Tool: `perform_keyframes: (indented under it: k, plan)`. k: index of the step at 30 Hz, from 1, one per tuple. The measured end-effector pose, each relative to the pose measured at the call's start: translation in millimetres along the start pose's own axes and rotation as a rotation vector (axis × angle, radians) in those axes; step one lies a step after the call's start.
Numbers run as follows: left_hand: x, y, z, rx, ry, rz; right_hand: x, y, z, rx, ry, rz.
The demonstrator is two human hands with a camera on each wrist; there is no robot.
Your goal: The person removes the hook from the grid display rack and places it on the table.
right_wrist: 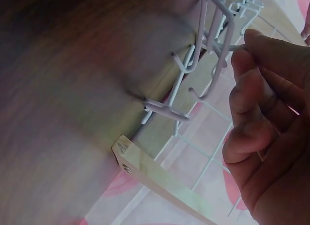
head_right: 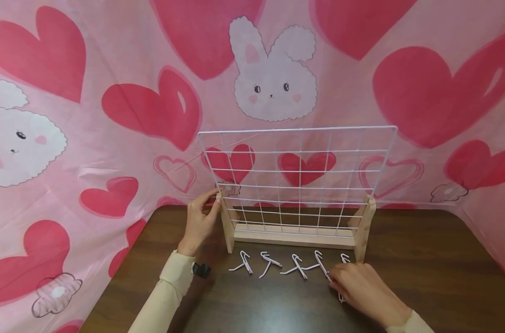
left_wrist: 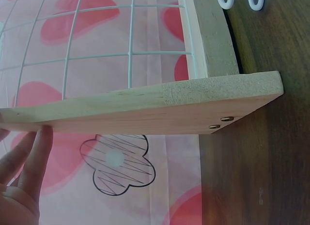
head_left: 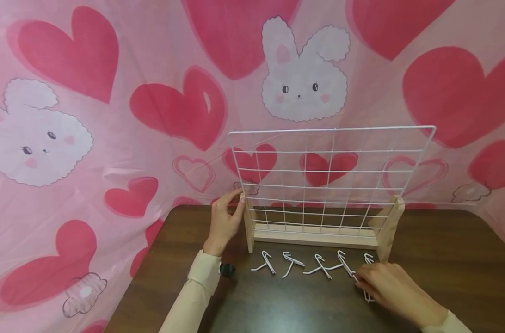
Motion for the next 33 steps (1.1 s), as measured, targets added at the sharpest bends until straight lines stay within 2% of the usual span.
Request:
perform_keyframes:
  k: [12,20,33]
  plan:
    - [2.7,-4.0,0.0,-0.015,0.006,0.009,1,-6,10,0.013,0.005,-0.014]
    - [2.2,-5.3,-0.5,-0.005,-0.001,0.016,2,-12,12,-0.075,0.023,0.019]
    - [1.1,0.0,-0.2,-0.01,0.017,-0.021,-1,-11,16,-0.128,0.057,0.057]
Point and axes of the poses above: each hand's wrist, its own y-axis away from the middle knuckle, its own z-axis out of the palm, x = y × z, the point moved 3 cm from there along -y, towards the middle knuckle
